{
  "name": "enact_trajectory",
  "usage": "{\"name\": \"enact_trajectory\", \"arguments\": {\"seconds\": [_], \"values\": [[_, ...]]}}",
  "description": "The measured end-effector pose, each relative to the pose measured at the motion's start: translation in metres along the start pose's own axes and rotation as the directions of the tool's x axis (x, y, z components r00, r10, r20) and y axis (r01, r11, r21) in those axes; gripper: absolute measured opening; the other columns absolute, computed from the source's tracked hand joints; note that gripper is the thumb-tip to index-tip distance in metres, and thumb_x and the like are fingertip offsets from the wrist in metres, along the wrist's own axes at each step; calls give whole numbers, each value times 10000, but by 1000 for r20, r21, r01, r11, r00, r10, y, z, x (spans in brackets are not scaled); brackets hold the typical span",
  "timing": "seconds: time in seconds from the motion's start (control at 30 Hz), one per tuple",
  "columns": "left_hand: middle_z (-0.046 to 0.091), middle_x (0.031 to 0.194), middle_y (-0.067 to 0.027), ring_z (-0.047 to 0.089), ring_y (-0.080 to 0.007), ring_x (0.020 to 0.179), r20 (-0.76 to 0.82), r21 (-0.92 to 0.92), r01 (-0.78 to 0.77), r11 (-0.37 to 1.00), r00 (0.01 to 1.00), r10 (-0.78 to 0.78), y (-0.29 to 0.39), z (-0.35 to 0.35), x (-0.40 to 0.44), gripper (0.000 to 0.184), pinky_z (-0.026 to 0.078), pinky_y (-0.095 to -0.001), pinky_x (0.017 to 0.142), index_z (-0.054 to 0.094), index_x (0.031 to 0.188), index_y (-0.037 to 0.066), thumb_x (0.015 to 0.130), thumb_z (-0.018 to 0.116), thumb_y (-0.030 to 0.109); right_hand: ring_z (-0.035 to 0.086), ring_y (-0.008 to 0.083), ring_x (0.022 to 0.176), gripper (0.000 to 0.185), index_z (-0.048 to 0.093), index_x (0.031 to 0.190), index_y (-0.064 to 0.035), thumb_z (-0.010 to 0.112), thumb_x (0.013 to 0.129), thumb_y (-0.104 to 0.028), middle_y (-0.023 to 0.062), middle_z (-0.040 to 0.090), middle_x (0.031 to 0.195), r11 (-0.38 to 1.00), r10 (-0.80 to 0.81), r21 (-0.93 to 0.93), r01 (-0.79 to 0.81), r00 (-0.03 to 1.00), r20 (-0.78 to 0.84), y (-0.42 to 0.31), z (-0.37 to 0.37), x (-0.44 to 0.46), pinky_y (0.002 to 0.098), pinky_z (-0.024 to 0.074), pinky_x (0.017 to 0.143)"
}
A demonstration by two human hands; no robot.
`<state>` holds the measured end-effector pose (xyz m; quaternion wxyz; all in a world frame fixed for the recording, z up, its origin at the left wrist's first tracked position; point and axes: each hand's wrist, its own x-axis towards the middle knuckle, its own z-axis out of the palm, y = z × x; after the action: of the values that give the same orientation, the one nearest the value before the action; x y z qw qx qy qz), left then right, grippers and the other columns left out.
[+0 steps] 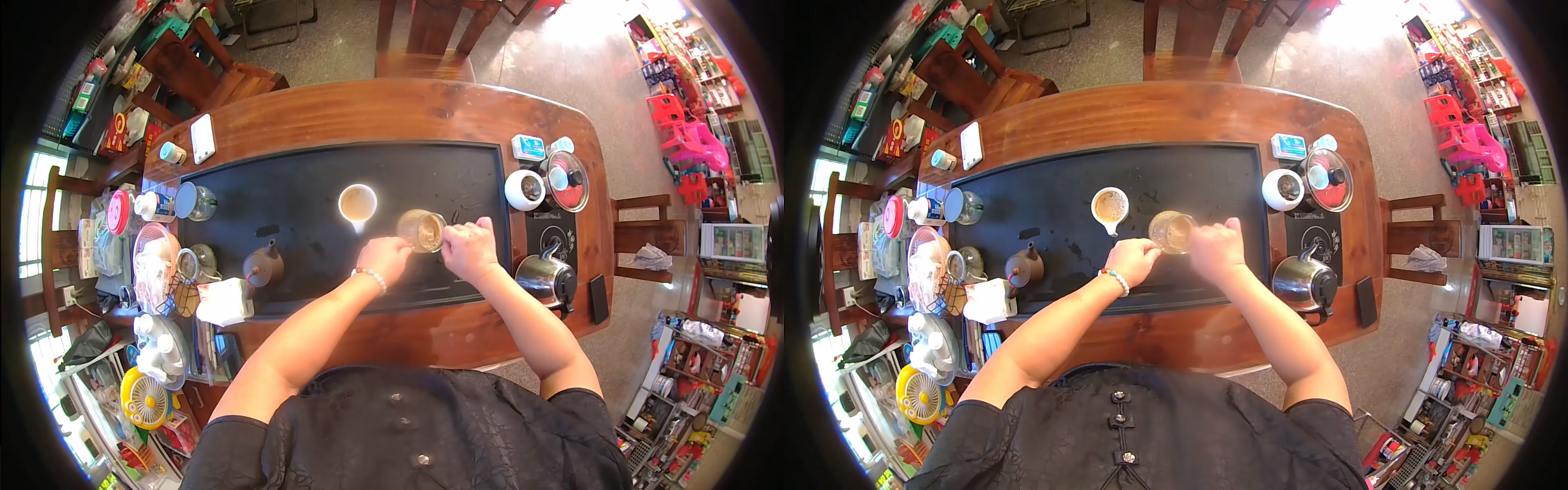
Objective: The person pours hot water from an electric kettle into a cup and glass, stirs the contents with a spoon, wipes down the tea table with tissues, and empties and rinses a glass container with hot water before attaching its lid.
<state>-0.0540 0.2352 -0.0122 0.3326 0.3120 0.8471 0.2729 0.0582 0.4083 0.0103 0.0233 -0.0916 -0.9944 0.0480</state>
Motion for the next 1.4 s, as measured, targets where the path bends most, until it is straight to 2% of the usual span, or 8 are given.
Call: {"name": "enact_trajectory", "arguments": {"seconds": [0.1, 0.23, 0.43, 0.6, 0.77, 0.97, 1.23, 1.4], "values": [[706, 972, -143, 672, -321, 936, -8, -29, 22, 999, 1000, -22, 0, -1, 0, 256, 529, -395, 847, 738, 989, 101, 869, 628, 298, 621, 211, 631, 101, 585, 683, -155, 645, 764, -143, 8, 619, 629, 966, 57, 252, -52, 998, -12, -11, 4, -2, 372, 372, 748], [703, 977, -144, 664, -326, 946, -4, -32, 34, 999, 999, -34, 1, -1, -1, 260, 521, -409, 854, 738, 980, 101, 880, 599, 297, 603, 203, 646, 108, 586, 695, -157, 651, 779, -138, 0, 624, 659, 991, 75, 130, -36, 948, -308, -2, 0, 19, 380, 365, 738], [706, 967, -138, 669, -324, 936, -18, -30, 29, 999, 999, -29, -3, 3, -1, 252, 527, -399, 848, 740, 983, 107, 870, 625, 300, 594, 198, 624, 130, 564, 661, -155, 660, 744, -128, -1, 598, 612, 974, -14, 224, 34, 996, -88, -13, 0, -2, 370, 370, 756], [706, 965, -138, 670, -327, 929, -25, -29, 22, 999, 999, -23, -4, 3, -1, 250, 530, -397, 838, 740, 989, 113, 869, 626, 301, 578, 193, 623, 125, 575, 689, -162, 662, 777, -144, -12, 598, 630, 992, 64, 124, -27, 950, -305, -5, 5, 13, 372, 358, 742], [706, 974, -135, 670, -324, 935, -12, -22, 35, 999, 999, -35, -4, 4, -1, 251, 531, -394, 836, 741, 996, 119, 869, 627, 302, 575, 191, 618, 145, 546, 659, -166, 658, 745, -134, -8, 590, 609, 990, -14, 138, 33, 991, -135, -20, 6, -8, 366, 362, 767], [706, 983, -129, 670, -319, 940, -15, -19, 36, 999, 999, -36, -3, 4, 0, 253, 531, -392, 838, 742, 1001, 125, 870, 626, 308, 577, 182, 621, 149, 557, 668, -168, 658, 771, -131, -14, 597, 618, 991, 39, 132, 7, 940, -339, -12, 2, 16, 367, 358, 748], [707, 991, -130, 671, -317, 948, -8, -40, 57, 998, 998, -57, -2, 3, 0, 264, 528, -383, 852, 739, 1017, 122, 874, 623, 311, 576, 174, 623, 122, 578, 684, -170, 658, 767, -129, -24, 609, 635, 964, 67, 265, -4, 971, -229, -25, -1, 0, 361, 352, 755], [707, 994, -133, 669, -318, 953, -17, -51, 58, 997, 998, -59, -2, 4, -2, 268, 527, -382, 850, 736, 1022, 113, 874, 627, 309, 566, 184, 622, 126, 582, 680, -164, 658, 776, -132, -20, 602, 632, 998, 7, 65, 8, 973, -231, -5, 4, 3, 369, 351, 758]]}}
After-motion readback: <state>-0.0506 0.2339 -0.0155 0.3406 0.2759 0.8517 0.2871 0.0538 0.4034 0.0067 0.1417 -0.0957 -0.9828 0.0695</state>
